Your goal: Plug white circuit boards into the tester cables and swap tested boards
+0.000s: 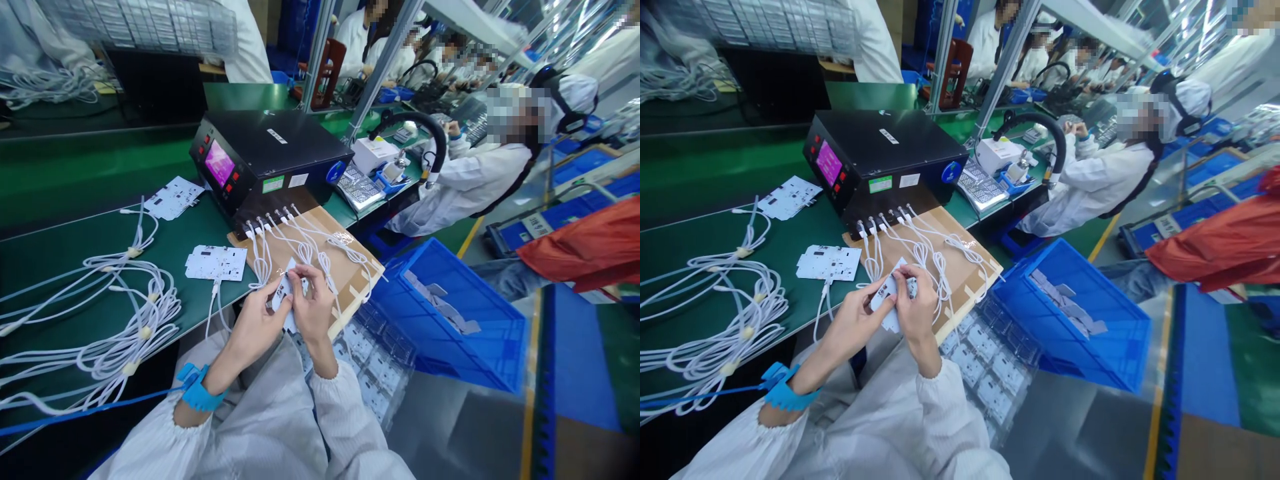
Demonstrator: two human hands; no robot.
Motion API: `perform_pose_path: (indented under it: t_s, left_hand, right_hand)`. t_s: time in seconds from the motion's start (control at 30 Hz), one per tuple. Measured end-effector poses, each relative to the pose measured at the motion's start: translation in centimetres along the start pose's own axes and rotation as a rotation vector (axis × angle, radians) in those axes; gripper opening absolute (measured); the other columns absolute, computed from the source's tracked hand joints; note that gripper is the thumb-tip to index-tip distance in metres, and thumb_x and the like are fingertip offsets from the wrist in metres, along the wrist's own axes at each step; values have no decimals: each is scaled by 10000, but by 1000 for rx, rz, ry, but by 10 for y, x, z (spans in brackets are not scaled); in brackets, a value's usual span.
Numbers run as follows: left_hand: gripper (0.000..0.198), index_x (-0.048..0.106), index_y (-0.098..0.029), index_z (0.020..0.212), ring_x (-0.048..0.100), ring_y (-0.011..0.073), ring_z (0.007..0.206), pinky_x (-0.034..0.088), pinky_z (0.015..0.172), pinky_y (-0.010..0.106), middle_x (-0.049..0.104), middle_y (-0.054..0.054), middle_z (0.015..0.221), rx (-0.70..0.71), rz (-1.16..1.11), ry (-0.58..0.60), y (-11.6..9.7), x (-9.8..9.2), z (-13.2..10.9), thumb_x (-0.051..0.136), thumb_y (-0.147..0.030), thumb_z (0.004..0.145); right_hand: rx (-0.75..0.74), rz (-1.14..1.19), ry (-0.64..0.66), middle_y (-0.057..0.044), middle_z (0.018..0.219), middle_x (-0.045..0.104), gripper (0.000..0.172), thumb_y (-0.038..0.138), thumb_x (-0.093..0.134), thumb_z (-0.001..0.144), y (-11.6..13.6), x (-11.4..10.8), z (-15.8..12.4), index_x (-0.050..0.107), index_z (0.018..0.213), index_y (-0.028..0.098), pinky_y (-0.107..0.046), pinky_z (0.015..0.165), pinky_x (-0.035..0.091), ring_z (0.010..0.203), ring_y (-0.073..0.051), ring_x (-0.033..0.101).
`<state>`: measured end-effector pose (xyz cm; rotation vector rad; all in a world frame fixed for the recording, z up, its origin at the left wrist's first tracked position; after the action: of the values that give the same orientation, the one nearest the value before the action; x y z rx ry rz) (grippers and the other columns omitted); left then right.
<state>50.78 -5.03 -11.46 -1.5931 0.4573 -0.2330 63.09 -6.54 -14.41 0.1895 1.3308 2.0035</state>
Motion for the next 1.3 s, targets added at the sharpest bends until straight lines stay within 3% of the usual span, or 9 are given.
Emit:
perform_pose_path:
  t_s: [0.17, 0.3, 0.47, 0.67, 0.87, 1.03, 1.17, 1.3]
  left_hand:
    - [559, 635, -152, 1384, 684, 293, 1198, 546, 1027, 394, 700, 142, 1352, -34, -100, -44, 18, -3, 0, 658, -458, 917]
    - [692, 630, -147, 1356, 668, 325, 1231, 517, 1074, 430, 709, 158, 1326, -123, -218, -84, 20, -3, 0, 746, -575, 825]
    - [755, 648, -150, 1290, 664, 328, 1237, 504, 1097, 419, 722, 148, 1309, -258, -363, 11, 17, 3, -6, 825, -625, 730]
    - [820, 601, -154, 1341, 643, 325, 1288, 470, 1153, 434, 699, 152, 1358, -337, -346, 79, 34, -2, -18, 874, -579, 695]
    - [900, 597, -142, 1333, 637, 304, 1305, 436, 1201, 423, 702, 146, 1362, -448, -542, -38, 43, -5, -17, 962, -510, 597]
    - [870, 628, -144, 1291, 620, 292, 1330, 416, 1220, 404, 712, 143, 1343, -479, -618, -66, 53, 6, -20, 979, -488, 573]
    - [779, 631, -155, 1261, 632, 300, 1305, 403, 1226, 443, 710, 145, 1344, -464, -608, -84, 68, 9, -23, 956, -449, 618]
    - [748, 610, -164, 1272, 634, 302, 1296, 453, 1182, 445, 695, 151, 1363, -471, -588, -145, 78, 4, -26, 933, -416, 646]
  right_hand:
    - [-202, -178, 101, -102, 1194, 738, 414, 257, 622, 1024, 5, -25, -20, 560, 1432, 227, -391, 1000, 581, 1123, -205, 696]
    - [-403, -348, 227, -154, 1258, 694, 584, 359, 753, 935, -2, -55, -57, 542, 1457, 205, -494, 1022, 572, 1235, -292, 618]
    - [-408, -524, 219, -122, 1129, 718, 473, 191, 693, 966, -20, -68, -78, 569, 1422, 204, -456, 921, 609, 1106, -263, 648]
    - [-484, -644, 277, -104, 1042, 726, 368, 38, 573, 973, -28, -84, -77, 633, 1312, 166, -443, 884, 609, 1074, -268, 615]
    - [-470, -816, 376, -129, 1101, 707, 385, 1, 549, 939, -36, -122, -75, 667, 1274, 151, -502, 934, 607, 1215, -334, 563]
    - [-366, -874, 394, -147, 1271, 674, 540, -67, 424, 911, -51, -145, -76, 634, 1347, 172, -597, 1043, 563, 1418, -378, 468]
    - [-226, -848, 399, -203, 1383, 611, 610, -53, 342, 926, -70, -155, -78, 537, 1464, 158, -505, 950, 631, 1267, -315, 633]
    - [-191, -738, 304, -178, 1321, 644, 429, 62, 416, 1010, -71, -157, -70, 611, 1368, 197, -450, 940, 634, 1171, -270, 694]
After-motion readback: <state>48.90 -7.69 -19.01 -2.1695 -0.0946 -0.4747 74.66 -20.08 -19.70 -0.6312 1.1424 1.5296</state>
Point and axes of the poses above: each hand's wrist, its own z-axis towards the middle knuckle, its own x-axis out of the palm, y = z × x, the point moved 2 cm from there along z, towards the middle knuckle
